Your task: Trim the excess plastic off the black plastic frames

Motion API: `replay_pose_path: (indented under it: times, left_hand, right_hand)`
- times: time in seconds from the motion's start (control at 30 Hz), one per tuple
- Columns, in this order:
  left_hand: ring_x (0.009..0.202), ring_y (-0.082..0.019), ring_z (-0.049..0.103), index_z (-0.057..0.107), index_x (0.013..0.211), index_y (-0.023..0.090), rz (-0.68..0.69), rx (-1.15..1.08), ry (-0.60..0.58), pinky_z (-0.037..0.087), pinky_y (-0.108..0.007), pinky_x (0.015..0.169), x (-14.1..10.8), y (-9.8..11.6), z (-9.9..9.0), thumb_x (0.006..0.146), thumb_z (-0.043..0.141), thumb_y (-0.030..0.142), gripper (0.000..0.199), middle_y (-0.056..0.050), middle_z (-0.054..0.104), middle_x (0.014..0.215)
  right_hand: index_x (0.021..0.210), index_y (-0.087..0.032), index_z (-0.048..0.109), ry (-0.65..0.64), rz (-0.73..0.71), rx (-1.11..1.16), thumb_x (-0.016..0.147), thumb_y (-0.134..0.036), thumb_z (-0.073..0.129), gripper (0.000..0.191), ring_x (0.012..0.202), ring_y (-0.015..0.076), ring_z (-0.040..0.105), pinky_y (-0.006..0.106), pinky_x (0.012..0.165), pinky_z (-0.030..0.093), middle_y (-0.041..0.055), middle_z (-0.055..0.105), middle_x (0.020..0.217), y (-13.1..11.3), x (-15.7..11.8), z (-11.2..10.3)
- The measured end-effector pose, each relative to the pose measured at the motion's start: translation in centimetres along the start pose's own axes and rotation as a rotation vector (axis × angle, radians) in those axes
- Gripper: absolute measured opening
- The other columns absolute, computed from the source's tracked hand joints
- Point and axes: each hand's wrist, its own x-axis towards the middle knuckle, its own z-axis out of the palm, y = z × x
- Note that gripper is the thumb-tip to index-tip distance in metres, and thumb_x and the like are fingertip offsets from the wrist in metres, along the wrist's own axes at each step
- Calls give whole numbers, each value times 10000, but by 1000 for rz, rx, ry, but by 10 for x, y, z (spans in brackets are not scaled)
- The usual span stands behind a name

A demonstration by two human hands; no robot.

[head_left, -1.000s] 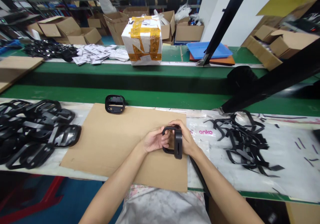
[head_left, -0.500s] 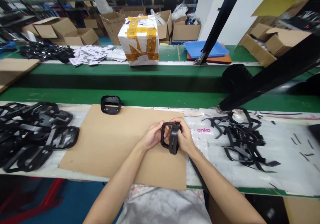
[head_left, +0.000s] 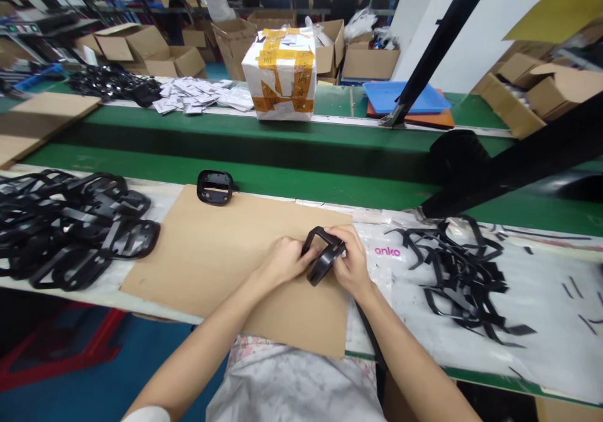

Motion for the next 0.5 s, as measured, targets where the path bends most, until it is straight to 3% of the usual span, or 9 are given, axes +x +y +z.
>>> replay_pose_path:
  times: [0.1,0.2,0.3,0.5]
  left_hand:
    - [556,-244,594,712,638,208,21,5,9,329,-304,638,6,-5,1,996,486,543,540,-89,604,525]
    - [518,-226,553,736,684,216,87,-58,24,347,-298,643,11,-10,1,966,566,502,436,-52,547,482]
    - [503,-211,528,761,758,218,140,-92,21,356,-290,640,13,-12,-1,959,583,428,341,-48,574,520]
    - [528,-208,568,745,783,211,122,-66,7,371,-280,631,9,-11,-1,994,500,393,372,-57,628,565]
  right_hand:
    - [1326,-315,574,11,-52,-14,999,-135,493,382,1002,259,654,445,828,577,87,637,1124,0,-2,0]
    - [1340,-316,562,18,-79,-26,994,-123,495,402,1007,258,653,446,826,579,91,630,1130,4,-3,1]
    - [1337,-317,553,9,-78,-41,975,-127,535,409,1009,267,656,456,824,581,92,633,1132,9,-6,2]
    - [1295,-307,573,2,-52,-37,969,-164,569,356,1014,274,663,467,838,579,89,650,1129,12,-6,5]
